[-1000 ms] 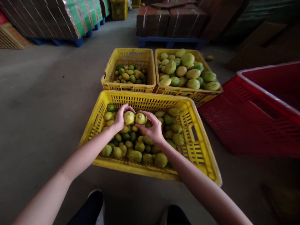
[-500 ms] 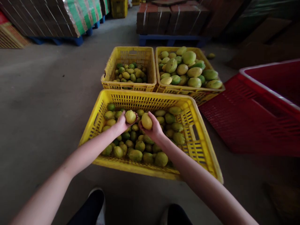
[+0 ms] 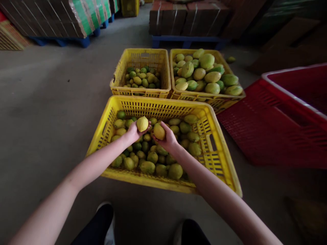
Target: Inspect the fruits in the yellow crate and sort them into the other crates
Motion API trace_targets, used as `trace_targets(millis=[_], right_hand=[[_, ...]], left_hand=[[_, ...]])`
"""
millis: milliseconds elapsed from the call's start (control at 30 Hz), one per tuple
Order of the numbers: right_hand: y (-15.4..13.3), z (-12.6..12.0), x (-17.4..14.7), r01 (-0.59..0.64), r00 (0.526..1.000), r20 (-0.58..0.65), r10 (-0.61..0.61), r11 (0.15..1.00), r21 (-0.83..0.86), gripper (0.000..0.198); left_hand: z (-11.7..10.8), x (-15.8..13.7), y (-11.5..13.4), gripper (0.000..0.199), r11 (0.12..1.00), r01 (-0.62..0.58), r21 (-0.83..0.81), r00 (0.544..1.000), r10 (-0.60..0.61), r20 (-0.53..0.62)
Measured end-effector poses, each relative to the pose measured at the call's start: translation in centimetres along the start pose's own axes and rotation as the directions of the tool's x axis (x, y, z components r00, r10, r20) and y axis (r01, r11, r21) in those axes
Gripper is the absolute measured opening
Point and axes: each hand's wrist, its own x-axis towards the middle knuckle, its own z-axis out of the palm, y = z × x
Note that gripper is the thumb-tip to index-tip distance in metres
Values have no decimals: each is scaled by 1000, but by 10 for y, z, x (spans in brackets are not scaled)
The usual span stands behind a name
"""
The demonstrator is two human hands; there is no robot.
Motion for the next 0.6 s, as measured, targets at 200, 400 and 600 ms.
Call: trace_targets(millis=[200,400,600], right_hand=[[2,-6,6,-80,995,-67,75,994,-77,22],[-4,-4,-1,-56,998,-41,55,998,-33,31],[-8,5,-14,-15,999,31,15,1000,18,40]], left_hand=[[9,-7,2,31,997,-39,-70,999,39,-8],[5,-4,7,27,999,-17,-33,999,18,48],[5,-13,-3,32,978,-83,192,978,43,204]])
